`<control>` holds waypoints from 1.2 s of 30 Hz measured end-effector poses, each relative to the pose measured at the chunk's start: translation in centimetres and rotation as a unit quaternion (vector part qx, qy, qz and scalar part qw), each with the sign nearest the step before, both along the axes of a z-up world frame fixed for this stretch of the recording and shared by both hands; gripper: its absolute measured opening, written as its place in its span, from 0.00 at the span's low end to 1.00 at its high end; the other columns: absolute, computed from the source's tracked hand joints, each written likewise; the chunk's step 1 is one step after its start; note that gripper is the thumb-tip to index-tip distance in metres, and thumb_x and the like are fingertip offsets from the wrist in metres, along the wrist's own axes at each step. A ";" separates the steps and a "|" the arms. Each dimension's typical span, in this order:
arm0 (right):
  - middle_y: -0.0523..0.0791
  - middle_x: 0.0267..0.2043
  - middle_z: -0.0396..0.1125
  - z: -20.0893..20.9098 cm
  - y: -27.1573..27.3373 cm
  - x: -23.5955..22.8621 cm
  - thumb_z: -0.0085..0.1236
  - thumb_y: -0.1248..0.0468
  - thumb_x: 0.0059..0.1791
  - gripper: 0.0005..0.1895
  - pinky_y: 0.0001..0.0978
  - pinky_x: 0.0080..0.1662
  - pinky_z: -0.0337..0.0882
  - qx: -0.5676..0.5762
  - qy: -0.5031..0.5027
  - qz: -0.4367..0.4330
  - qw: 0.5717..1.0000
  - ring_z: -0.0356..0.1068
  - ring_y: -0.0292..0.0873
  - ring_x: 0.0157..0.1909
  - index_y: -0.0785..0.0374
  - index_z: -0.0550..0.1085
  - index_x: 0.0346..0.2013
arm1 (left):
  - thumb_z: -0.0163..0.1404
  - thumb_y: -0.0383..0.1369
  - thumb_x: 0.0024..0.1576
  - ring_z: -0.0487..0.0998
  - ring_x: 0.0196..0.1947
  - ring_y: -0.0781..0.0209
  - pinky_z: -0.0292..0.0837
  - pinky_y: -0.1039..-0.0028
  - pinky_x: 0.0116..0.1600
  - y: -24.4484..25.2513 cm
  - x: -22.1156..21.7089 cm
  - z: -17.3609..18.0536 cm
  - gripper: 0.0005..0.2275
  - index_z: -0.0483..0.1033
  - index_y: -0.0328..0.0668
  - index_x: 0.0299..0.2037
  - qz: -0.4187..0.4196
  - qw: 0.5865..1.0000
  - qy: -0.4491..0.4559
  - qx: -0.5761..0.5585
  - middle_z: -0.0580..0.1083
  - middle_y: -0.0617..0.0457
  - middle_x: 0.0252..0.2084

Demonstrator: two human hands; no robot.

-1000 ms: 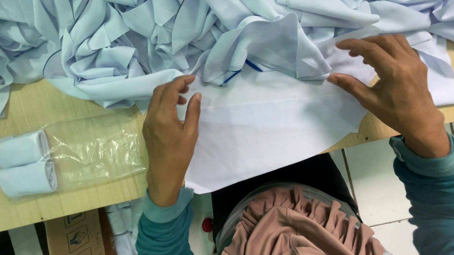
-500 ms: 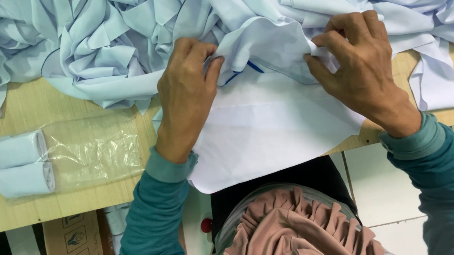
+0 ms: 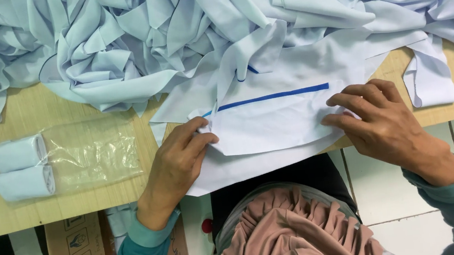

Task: The person takes a white fabric strip from a pile on a table, aligns the ends, and rolls it by hand into a tight cylinder.

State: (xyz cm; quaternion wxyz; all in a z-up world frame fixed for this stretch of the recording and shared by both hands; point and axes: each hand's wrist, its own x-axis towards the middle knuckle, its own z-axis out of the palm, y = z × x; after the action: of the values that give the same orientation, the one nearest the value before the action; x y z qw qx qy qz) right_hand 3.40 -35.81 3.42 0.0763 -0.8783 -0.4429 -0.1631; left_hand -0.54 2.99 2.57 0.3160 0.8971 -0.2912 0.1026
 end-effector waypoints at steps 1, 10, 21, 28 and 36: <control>0.45 0.53 0.71 -0.1 -0.3 -0.1 0.55 0.75 0.52 0.13 0.47 0.54 0.63 -0.004 0.014 -0.004 1.000 0.71 0.52 0.52 0.53 0.76 0.44 | 0.55 0.15 0.57 0.77 0.47 0.44 0.76 0.61 0.51 0.1 -0.4 -0.4 0.10 0.75 0.36 0.44 0.009 1.000 0.000 0.011 0.72 0.42 0.52; 0.47 0.51 0.72 1.0 1.2 4.0 0.63 0.69 0.57 0.11 0.41 0.51 0.60 0.026 -0.033 -0.067 0.997 0.68 0.50 0.48 0.55 0.77 0.53 | 0.55 0.25 0.60 0.75 0.36 0.54 0.73 0.66 0.39 -2.1 -0.8 -0.3 0.07 0.77 0.41 0.47 0.145 0.988 -0.056 0.005 0.73 0.50 0.43; 0.46 0.57 0.69 1.0 5.7 10.7 0.75 0.64 0.54 0.08 0.43 0.53 0.62 0.029 -0.111 -0.001 0.993 0.66 0.52 0.55 0.51 0.80 0.38 | 0.57 0.30 0.62 0.73 0.34 0.55 0.72 0.66 0.39 -4.2 -0.7 -2.5 0.13 0.72 0.42 0.55 0.250 0.967 -0.027 0.039 0.71 0.51 0.38; 0.51 0.45 0.79 2.9 1.8 8.0 0.71 0.75 0.57 0.08 0.46 0.58 0.62 0.095 -0.124 0.080 0.984 0.75 0.54 0.51 0.64 0.78 0.41 | 0.50 0.20 0.63 0.72 0.34 0.62 0.75 0.74 0.39 -3.7 -1.5 -1.1 0.14 0.71 0.41 0.58 0.242 0.960 0.072 -0.117 0.70 0.53 0.39; 0.47 0.43 0.72 0.1 -1.0 0.9 0.58 0.69 0.56 0.08 0.45 0.55 0.65 0.026 -0.077 0.063 0.995 0.72 0.51 0.47 0.58 0.77 0.50 | 0.50 0.18 0.62 0.78 0.45 0.54 0.82 0.72 0.52 -3.5 -3.0 -1.3 0.10 0.74 0.35 0.52 0.213 0.962 0.047 -0.166 0.74 0.45 0.47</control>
State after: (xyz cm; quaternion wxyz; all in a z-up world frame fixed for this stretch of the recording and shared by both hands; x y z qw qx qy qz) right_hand 4.32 -36.78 3.56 0.0746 -0.8312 -0.4974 -0.2368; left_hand -3.58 -0.49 1.30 0.4451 0.8769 -0.0571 0.1722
